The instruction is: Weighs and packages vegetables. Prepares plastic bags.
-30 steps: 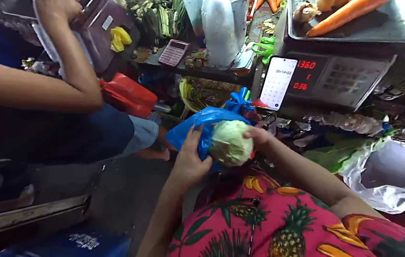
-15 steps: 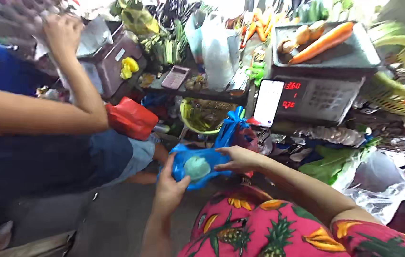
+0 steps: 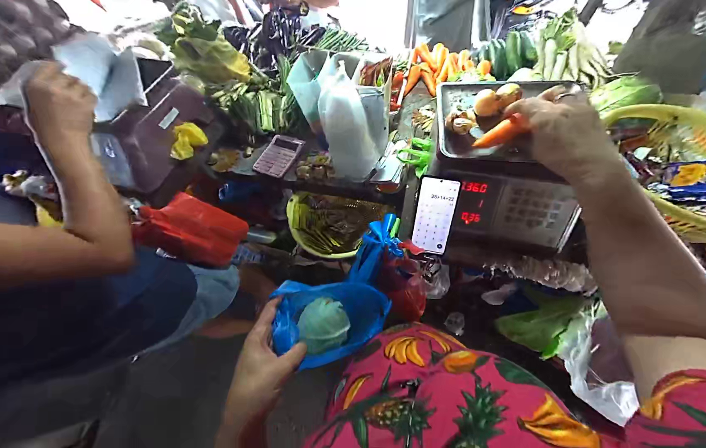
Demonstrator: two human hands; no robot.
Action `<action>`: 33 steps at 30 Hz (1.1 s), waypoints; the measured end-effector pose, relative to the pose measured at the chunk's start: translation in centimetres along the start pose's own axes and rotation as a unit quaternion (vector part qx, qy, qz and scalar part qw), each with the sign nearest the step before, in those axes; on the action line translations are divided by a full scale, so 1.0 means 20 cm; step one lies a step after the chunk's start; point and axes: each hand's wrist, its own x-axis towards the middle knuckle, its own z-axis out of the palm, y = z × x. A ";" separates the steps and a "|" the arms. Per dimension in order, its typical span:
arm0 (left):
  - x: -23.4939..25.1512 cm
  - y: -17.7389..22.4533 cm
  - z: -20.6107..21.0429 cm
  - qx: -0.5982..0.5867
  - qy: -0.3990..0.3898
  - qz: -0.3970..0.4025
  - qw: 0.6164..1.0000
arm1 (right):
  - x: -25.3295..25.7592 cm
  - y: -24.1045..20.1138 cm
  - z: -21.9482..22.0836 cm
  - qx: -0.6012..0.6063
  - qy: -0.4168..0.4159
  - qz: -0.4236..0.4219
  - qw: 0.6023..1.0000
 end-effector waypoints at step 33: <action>0.19 0.43 0.24 -0.140 -0.088 0.062 0.984 | -0.24 -0.93 0.34 0.291 -0.379 -0.162 0.864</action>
